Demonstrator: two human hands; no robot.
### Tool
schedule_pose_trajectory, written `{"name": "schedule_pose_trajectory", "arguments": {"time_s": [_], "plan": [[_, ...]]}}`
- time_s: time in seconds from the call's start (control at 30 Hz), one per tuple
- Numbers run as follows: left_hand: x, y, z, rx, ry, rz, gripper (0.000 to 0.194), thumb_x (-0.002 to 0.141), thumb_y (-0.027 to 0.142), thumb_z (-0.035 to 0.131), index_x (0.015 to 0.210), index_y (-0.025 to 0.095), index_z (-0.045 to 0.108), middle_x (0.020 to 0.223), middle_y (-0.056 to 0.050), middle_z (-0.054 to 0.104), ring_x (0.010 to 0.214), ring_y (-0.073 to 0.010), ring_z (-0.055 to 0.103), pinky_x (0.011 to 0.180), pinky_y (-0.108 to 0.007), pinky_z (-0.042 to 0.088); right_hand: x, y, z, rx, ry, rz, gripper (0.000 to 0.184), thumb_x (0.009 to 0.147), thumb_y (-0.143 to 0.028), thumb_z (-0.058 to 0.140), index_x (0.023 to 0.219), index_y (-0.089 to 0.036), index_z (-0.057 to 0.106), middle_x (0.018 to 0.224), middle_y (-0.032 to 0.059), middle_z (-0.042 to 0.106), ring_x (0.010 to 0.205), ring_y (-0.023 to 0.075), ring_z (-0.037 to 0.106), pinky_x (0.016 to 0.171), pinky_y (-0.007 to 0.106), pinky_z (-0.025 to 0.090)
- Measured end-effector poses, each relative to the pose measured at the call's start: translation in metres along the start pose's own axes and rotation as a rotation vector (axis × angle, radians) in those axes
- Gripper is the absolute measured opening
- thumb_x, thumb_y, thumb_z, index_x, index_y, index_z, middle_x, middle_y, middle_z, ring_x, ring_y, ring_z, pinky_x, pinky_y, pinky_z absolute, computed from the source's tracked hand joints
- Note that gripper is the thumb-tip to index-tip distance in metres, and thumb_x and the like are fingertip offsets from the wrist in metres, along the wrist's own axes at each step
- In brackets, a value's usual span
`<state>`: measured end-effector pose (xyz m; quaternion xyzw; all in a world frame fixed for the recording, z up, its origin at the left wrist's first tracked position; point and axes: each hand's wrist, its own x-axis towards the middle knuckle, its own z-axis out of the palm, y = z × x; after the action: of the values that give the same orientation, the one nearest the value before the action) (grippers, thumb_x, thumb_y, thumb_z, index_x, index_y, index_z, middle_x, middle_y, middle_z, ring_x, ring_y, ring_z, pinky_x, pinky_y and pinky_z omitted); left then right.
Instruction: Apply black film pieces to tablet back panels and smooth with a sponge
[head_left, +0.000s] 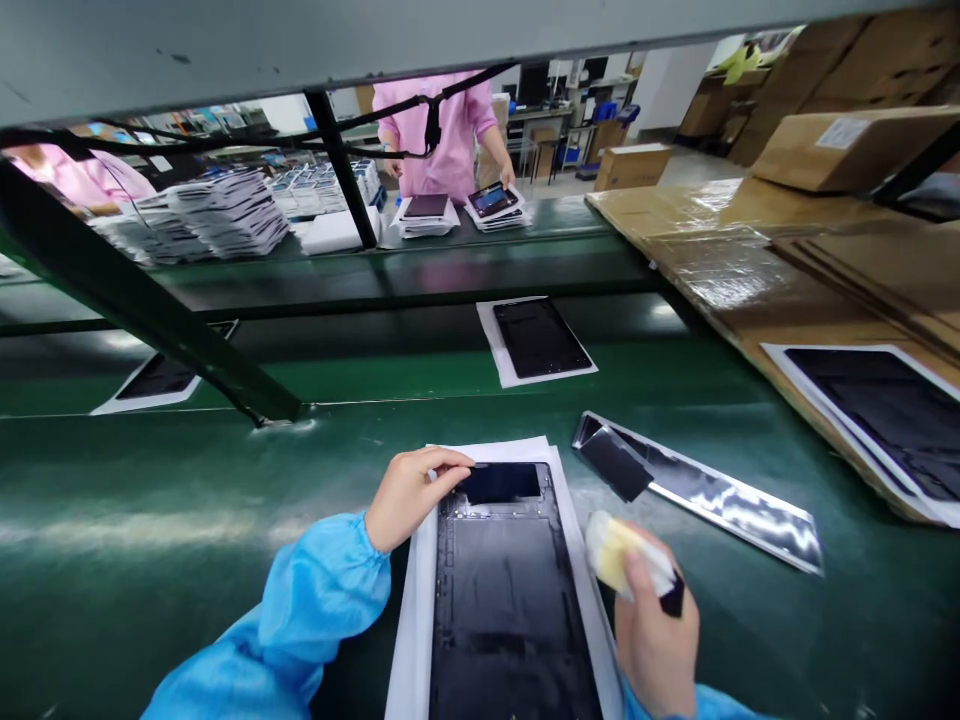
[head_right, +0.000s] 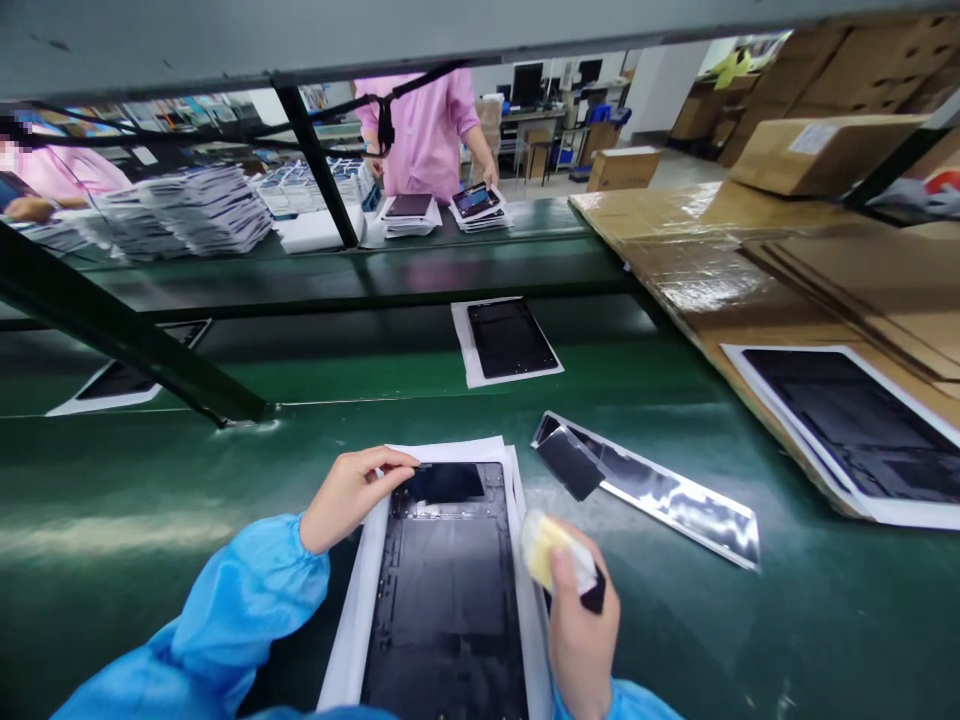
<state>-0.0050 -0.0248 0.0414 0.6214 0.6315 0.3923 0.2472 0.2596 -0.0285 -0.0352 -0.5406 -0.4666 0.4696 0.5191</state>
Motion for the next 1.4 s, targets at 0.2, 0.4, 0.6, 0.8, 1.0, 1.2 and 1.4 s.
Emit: {"name": "schedule_pose_trajectory", "arguments": {"time_s": [0.2,0.4,0.6,0.8,1.0,1.2,1.4], "plan": [[0.012,-0.01,0.006,-0.113,-0.144,-0.17,0.03,0.079,0.028,0.06,0.105,0.017,0.071,0.073,-0.001,0.069,0.059,-0.0106,0.055,0.06,-0.02,0.047,0.048,-0.055,0.022,0.254,-0.082,0.186,0.047,0.067,-0.05,0.079,0.097,-0.018,0.063,0.072,0.0022,0.06,0.045,0.0113,0.046,0.036,0.021,0.037],[0.018,-0.022,0.011,-0.147,-0.271,-0.267,0.024,0.077,0.027,0.06,0.092,0.014,0.074,0.077,-0.004,0.07,0.064,-0.0129,0.059,0.061,-0.021,0.047,0.055,-0.048,0.046,0.207,-0.189,0.253,0.054,0.063,-0.053,0.079,0.098,-0.014,0.068,0.065,0.0004,0.057,0.04,0.0066,0.036,0.033,0.018,0.029],[0.02,-0.028,0.011,-0.148,-0.311,-0.312,0.026,0.077,0.027,0.06,0.094,0.014,0.075,0.075,-0.004,0.07,0.062,-0.0125,0.058,0.059,-0.02,0.045,0.05,-0.027,0.049,0.031,-0.246,0.169,0.047,0.073,-0.053,0.072,0.101,-0.016,0.067,0.062,-0.0002,0.058,0.041,0.0098,0.045,0.035,0.019,0.034],[0.021,-0.027,0.011,-0.107,-0.309,-0.303,0.028,0.077,0.031,0.06,0.092,0.015,0.075,0.069,-0.002,0.068,0.053,-0.0103,0.048,0.052,-0.02,0.038,0.051,-0.033,0.05,-0.016,-0.276,0.137,0.043,0.072,-0.049,0.072,0.099,-0.018,0.063,0.067,0.0003,0.06,0.042,0.0108,0.046,0.037,0.021,0.041],[0.022,-0.024,0.01,-0.076,-0.333,-0.302,0.028,0.077,0.032,0.059,0.092,0.015,0.075,0.066,-0.001,0.066,0.051,-0.0095,0.044,0.052,-0.02,0.036,0.048,-0.029,0.05,-0.14,-0.254,-0.032,0.033,0.076,-0.046,0.066,0.095,-0.019,0.063,0.089,0.0059,0.065,0.066,0.0198,0.06,0.05,0.026,0.051],[0.022,-0.025,0.011,-0.048,-0.338,-0.3,0.028,0.077,0.032,0.058,0.091,0.016,0.076,0.062,0.0,0.063,0.05,-0.0096,0.042,0.051,-0.02,0.034,0.047,-0.023,0.048,-0.226,-0.278,-0.162,0.026,0.081,-0.04,0.061,0.099,-0.02,0.063,0.097,0.006,0.066,0.081,0.0229,0.063,0.068,0.031,0.054],[0.022,-0.023,0.012,-0.008,-0.322,-0.279,0.029,0.077,0.035,0.057,0.091,0.018,0.076,0.063,0.0,0.065,0.051,-0.0103,0.044,0.052,-0.02,0.035,0.047,-0.02,0.047,-0.25,-0.325,-0.178,0.027,0.085,-0.039,0.06,0.103,-0.02,0.062,0.097,0.0056,0.067,0.078,0.0217,0.064,0.065,0.029,0.054]]}}
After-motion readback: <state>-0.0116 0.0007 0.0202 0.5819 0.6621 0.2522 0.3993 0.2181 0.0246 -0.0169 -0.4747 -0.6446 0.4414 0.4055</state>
